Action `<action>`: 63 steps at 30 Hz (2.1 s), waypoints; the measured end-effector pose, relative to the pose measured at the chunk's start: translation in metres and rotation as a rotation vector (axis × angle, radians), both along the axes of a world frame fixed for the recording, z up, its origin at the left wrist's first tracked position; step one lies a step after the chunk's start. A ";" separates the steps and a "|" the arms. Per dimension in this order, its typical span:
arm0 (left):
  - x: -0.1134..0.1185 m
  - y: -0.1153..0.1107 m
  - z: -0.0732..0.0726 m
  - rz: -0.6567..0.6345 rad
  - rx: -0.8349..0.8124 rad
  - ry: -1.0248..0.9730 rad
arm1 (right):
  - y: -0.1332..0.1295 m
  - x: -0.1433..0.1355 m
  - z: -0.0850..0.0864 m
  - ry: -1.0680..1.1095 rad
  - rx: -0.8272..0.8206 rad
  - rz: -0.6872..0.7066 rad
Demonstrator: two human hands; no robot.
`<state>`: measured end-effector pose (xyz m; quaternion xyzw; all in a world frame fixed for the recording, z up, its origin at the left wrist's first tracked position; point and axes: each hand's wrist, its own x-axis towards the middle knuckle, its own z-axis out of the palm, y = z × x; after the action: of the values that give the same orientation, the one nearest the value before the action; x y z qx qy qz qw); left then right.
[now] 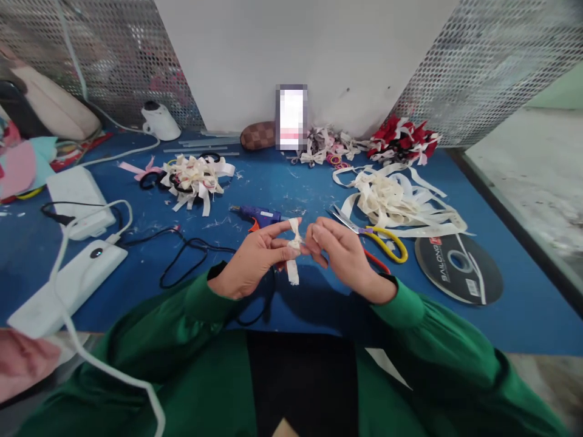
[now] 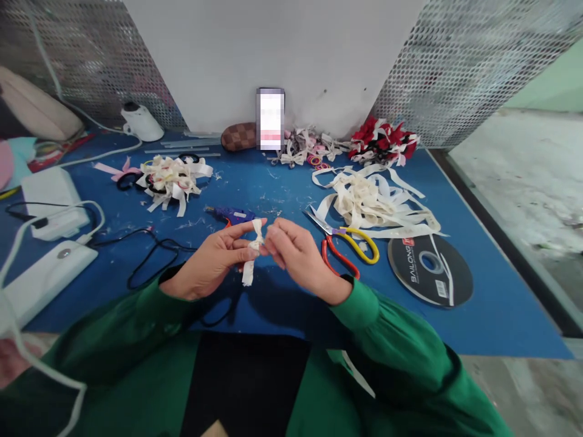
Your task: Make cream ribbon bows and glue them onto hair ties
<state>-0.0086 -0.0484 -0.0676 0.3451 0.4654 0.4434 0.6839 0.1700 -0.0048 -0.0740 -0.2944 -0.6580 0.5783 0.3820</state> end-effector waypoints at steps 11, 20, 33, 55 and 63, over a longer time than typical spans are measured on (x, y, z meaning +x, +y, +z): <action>0.003 -0.003 0.000 -0.130 0.057 0.054 | -0.009 0.007 0.007 -0.015 0.190 -0.068; -0.001 -0.001 -0.004 -0.054 -0.048 -0.023 | 0.003 0.017 0.013 -0.369 0.550 0.216; 0.006 -0.005 -0.002 -0.048 -0.144 -0.056 | 0.002 0.011 -0.006 -0.651 1.255 0.077; 0.016 -0.008 -0.013 0.164 -0.017 0.048 | -0.010 0.002 -0.012 0.112 -0.009 -0.003; 0.020 -0.009 -0.002 0.298 0.049 -0.038 | -0.012 -0.010 -0.004 0.347 -0.331 -0.088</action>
<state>0.0119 -0.0571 -0.0692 0.2804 0.4873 0.5577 0.6106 0.1602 -0.0165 -0.0782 -0.2776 -0.4652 0.7029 0.4609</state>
